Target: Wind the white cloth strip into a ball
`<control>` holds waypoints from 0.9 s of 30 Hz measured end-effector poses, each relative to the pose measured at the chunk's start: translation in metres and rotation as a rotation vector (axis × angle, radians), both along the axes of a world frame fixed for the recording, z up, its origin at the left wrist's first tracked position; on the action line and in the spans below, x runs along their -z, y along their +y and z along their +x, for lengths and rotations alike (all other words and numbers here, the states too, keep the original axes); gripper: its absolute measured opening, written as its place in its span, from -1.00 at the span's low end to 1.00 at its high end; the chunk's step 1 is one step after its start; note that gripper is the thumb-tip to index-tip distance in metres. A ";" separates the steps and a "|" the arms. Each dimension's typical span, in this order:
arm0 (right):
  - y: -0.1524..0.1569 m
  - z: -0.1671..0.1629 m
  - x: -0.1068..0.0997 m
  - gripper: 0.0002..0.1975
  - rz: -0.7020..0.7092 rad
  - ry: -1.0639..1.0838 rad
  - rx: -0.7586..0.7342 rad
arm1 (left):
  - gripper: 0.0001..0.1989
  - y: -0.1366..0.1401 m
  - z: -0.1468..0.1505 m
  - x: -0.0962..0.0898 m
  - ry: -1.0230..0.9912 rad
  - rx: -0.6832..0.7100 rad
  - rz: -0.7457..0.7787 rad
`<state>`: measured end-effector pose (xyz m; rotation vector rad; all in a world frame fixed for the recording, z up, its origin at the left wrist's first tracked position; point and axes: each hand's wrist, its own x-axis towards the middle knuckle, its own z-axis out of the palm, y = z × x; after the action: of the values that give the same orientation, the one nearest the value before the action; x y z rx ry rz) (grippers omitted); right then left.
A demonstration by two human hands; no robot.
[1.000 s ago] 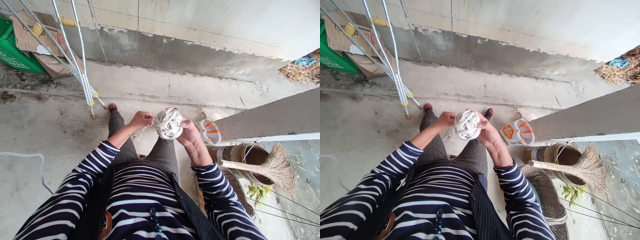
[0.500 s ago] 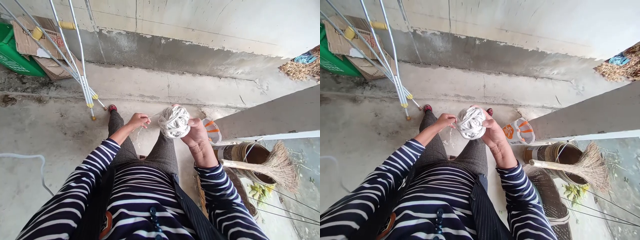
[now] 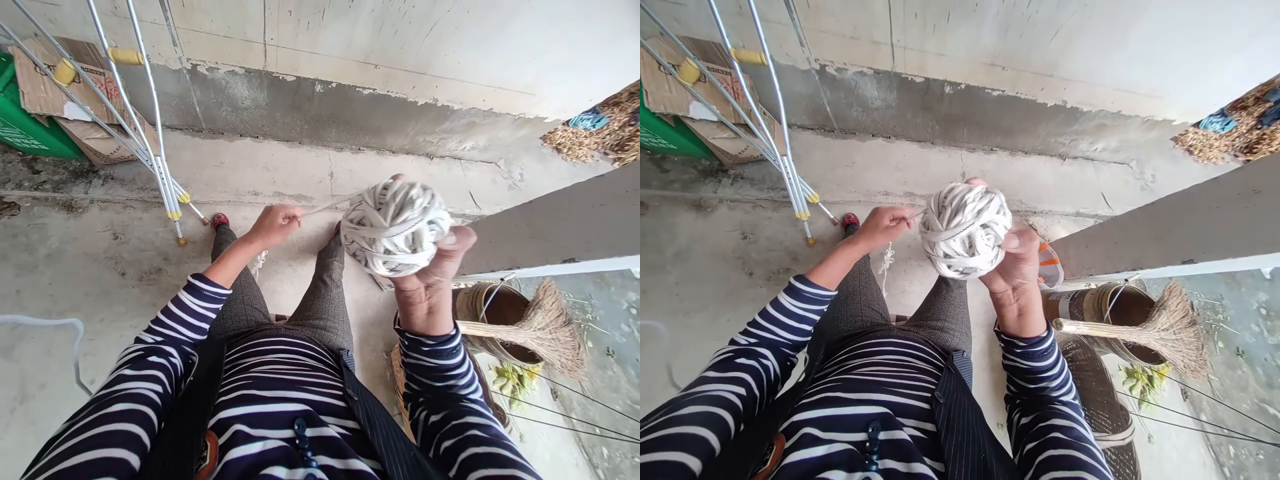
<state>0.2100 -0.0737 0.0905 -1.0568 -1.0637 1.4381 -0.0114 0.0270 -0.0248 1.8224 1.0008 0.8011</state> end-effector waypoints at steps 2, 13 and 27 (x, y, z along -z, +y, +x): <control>0.005 -0.005 0.006 -0.13 0.035 0.034 -0.001 | -0.80 -0.015 -0.001 0.013 0.045 0.105 -0.117; 0.007 -0.030 0.047 -0.47 -0.098 0.375 -0.138 | -0.85 -0.041 -0.011 0.057 -0.129 -0.115 -0.599; 0.051 -0.011 0.069 -0.43 0.203 -0.102 0.046 | -0.57 -0.063 -0.011 0.052 -0.341 0.473 -1.005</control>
<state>0.1991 -0.0230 0.0218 -1.0091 -1.2229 1.2225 -0.0229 -0.0358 -0.0772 0.9302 0.5367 0.2069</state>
